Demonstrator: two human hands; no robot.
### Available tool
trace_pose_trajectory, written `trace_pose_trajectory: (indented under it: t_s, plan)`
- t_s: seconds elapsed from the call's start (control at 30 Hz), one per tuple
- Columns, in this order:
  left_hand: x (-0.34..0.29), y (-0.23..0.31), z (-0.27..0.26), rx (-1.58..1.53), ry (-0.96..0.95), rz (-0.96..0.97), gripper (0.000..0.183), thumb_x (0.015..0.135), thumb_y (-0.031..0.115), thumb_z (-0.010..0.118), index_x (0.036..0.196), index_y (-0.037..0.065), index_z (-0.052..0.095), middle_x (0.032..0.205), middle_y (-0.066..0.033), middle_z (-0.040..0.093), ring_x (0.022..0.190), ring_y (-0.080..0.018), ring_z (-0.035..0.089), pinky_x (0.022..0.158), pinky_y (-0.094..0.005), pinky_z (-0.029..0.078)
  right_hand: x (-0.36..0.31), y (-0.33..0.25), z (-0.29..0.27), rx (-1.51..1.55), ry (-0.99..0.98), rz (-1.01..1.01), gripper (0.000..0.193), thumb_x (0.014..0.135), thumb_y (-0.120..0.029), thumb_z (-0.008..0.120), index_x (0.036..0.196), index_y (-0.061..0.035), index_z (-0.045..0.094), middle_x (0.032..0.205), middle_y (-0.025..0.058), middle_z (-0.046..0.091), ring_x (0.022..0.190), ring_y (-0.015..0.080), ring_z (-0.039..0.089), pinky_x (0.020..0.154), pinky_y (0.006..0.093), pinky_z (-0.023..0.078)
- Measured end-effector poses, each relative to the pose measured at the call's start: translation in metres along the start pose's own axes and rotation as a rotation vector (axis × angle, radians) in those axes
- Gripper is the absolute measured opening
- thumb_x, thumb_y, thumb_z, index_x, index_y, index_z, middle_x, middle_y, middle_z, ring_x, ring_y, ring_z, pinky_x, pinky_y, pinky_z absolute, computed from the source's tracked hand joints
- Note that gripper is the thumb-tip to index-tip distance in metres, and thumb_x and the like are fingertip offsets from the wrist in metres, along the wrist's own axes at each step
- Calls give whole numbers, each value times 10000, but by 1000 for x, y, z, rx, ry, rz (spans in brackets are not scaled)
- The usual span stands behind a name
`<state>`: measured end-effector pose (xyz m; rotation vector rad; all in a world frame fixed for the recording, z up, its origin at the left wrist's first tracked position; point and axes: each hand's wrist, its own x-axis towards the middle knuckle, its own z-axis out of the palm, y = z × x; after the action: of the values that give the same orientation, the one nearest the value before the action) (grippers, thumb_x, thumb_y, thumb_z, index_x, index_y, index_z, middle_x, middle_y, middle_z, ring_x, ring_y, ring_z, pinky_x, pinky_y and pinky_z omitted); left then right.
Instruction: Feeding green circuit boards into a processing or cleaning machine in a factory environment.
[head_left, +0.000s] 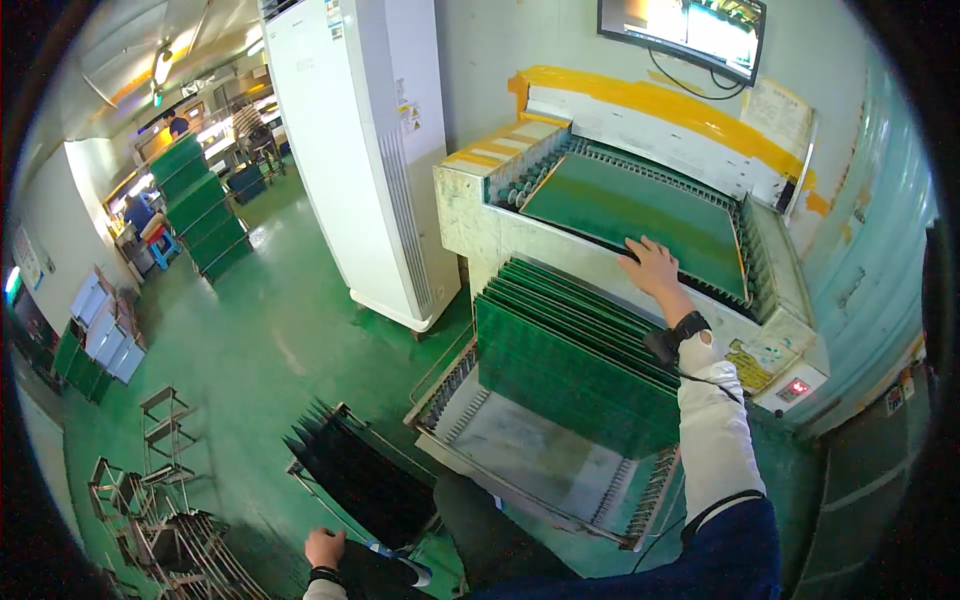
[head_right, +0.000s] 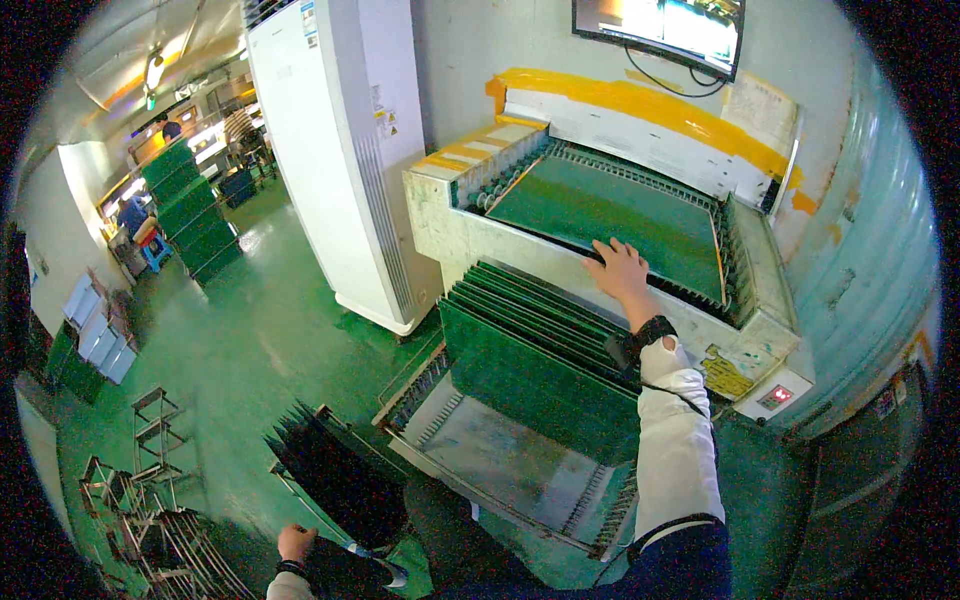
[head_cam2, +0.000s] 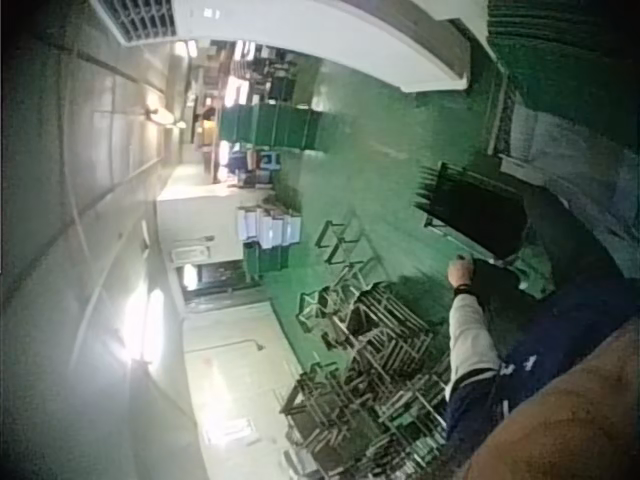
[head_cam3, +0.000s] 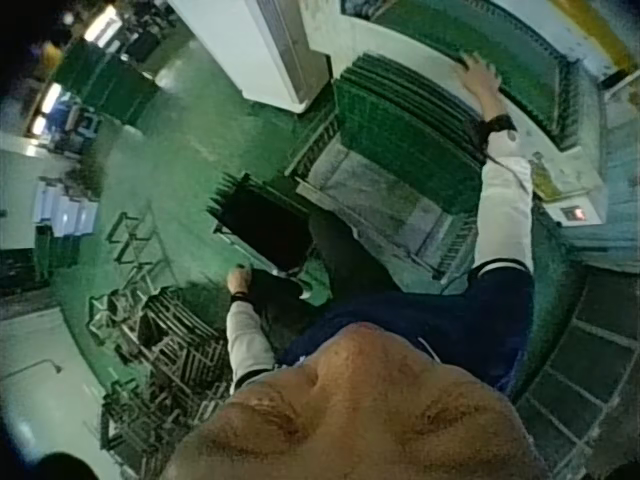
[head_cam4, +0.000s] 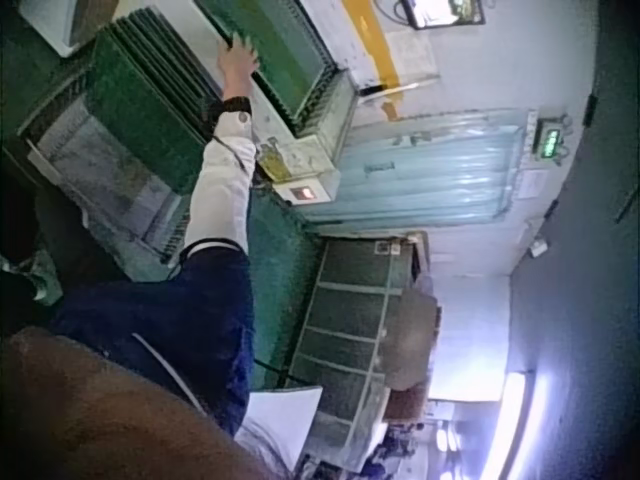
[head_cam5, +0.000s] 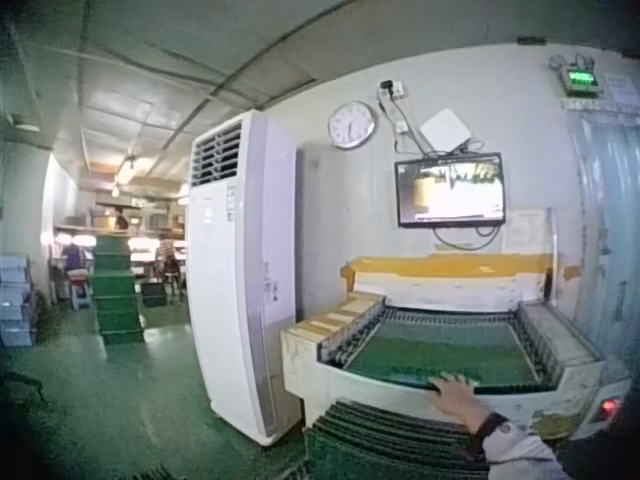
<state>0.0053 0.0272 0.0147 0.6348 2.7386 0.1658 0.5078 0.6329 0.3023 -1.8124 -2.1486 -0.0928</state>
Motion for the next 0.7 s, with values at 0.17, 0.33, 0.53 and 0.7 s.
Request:
trace_pose_trajectory:
  t_s: [0.17,0.33,0.53,0.7]
  plan:
    - [2,-8,5,12,9,8,400,688,423,714,834,51,727,871,-182,704,851,-355,678,771,-442,543,13,-1,-3,16,-27,5,627,861,-619,527,1386,-276,503,1510,94,375,1383,361,324,1098,571,256]
    - [6,-13,11,42,7,2,428,704,454,728,859,55,728,882,-173,708,863,-344,681,781,-432,538,23,4,-3,2,-62,17,642,864,-629,515,1396,-272,492,1514,95,369,1386,361,318,1099,568,259]
    - [5,-10,9,61,-9,20,434,712,469,713,877,68,730,904,-176,706,883,-354,674,783,-435,536,26,11,-7,4,-60,19,635,874,-612,510,1398,-254,490,1517,94,360,1382,360,323,1097,574,260]
    - [2,-12,8,28,40,-8,365,681,383,665,811,49,733,870,-201,694,868,-381,667,796,-462,540,11,3,-11,10,-48,66,613,888,-588,505,1367,-206,520,1491,103,395,1361,366,349,1079,589,280]
